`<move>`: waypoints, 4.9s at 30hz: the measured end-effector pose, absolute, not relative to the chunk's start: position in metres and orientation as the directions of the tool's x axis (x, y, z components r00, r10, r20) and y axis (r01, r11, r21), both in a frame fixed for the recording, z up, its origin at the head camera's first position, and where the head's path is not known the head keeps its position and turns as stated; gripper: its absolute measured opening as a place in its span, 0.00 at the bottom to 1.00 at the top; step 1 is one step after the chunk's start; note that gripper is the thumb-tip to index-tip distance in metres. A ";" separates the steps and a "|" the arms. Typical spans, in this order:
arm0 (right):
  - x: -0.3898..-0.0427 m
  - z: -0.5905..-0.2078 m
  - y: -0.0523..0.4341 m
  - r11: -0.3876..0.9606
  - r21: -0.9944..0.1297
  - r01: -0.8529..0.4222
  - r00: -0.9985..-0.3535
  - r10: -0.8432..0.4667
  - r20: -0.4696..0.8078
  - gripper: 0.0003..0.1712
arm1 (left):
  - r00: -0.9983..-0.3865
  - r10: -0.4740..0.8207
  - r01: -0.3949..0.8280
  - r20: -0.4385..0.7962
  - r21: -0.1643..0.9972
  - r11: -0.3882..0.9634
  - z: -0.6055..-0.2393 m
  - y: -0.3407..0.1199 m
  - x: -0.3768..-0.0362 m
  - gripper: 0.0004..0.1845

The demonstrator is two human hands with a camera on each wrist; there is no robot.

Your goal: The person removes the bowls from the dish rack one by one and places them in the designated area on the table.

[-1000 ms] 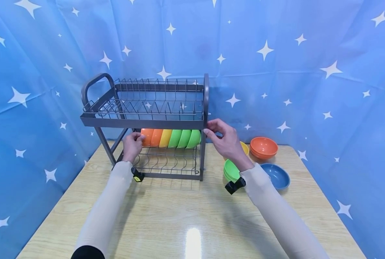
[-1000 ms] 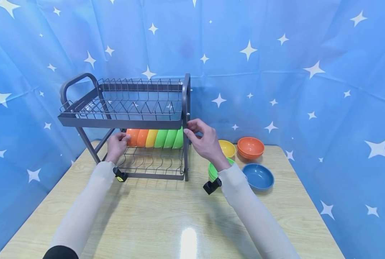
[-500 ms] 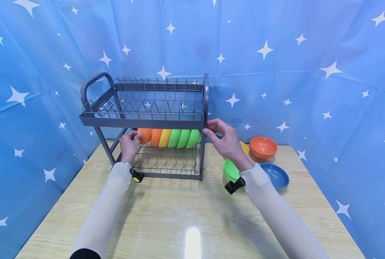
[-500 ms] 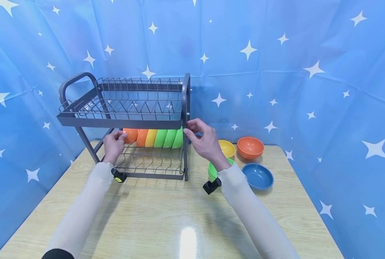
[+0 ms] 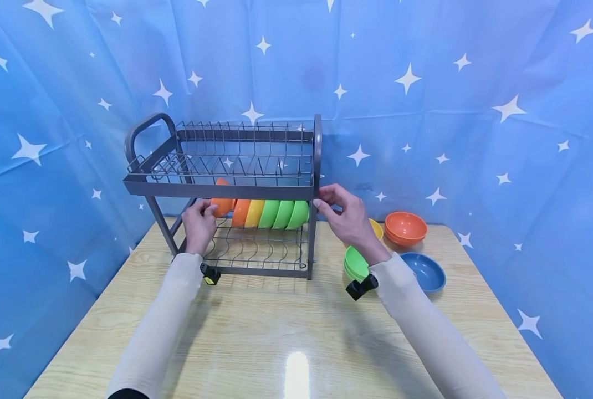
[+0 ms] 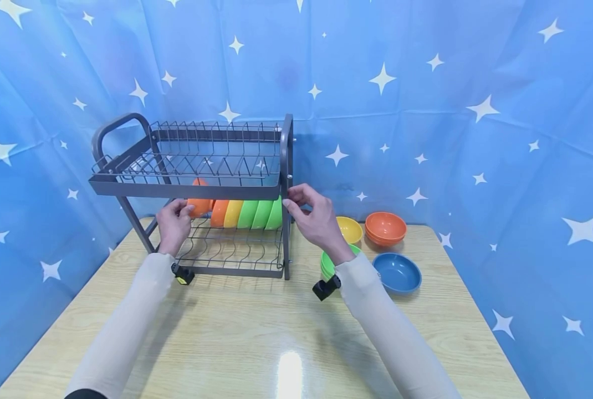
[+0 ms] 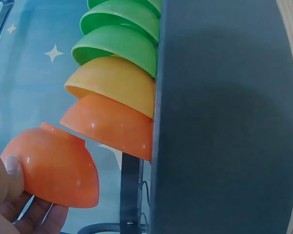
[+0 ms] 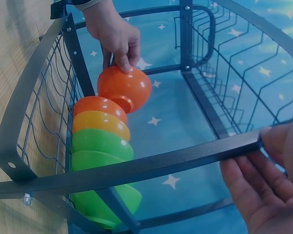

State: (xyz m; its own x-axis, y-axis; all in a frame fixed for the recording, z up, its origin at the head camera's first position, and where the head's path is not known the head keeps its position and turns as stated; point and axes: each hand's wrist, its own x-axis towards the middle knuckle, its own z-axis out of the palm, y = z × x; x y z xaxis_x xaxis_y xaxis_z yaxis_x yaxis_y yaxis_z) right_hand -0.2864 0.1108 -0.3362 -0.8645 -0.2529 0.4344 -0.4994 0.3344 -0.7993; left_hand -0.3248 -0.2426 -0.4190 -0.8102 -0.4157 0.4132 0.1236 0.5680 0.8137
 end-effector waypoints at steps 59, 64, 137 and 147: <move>-0.284 -0.337 0.111 0.328 -0.809 -0.488 -0.871 -0.242 0.428 0.18 | -0.347 0.110 0.665 0.931 0.162 0.729 -0.413 -0.190 -0.234 0.13; -0.284 -0.337 0.111 0.334 -0.804 -0.492 -0.869 -0.250 0.428 0.18 | -0.352 0.141 0.670 0.925 0.144 0.728 -0.413 -0.188 -0.224 0.14; -0.179 -0.349 0.166 0.333 -0.098 -0.938 -0.325 -0.745 0.582 0.12 | -0.142 0.575 0.901 0.806 -0.136 0.413 -0.397 -0.124 -0.179 0.16; -0.178 -0.352 0.170 0.344 -0.107 -0.933 -0.338 -0.736 0.587 0.11 | -0.192 0.581 0.902 0.791 -0.091 0.422 -0.397 -0.123 -0.177 0.14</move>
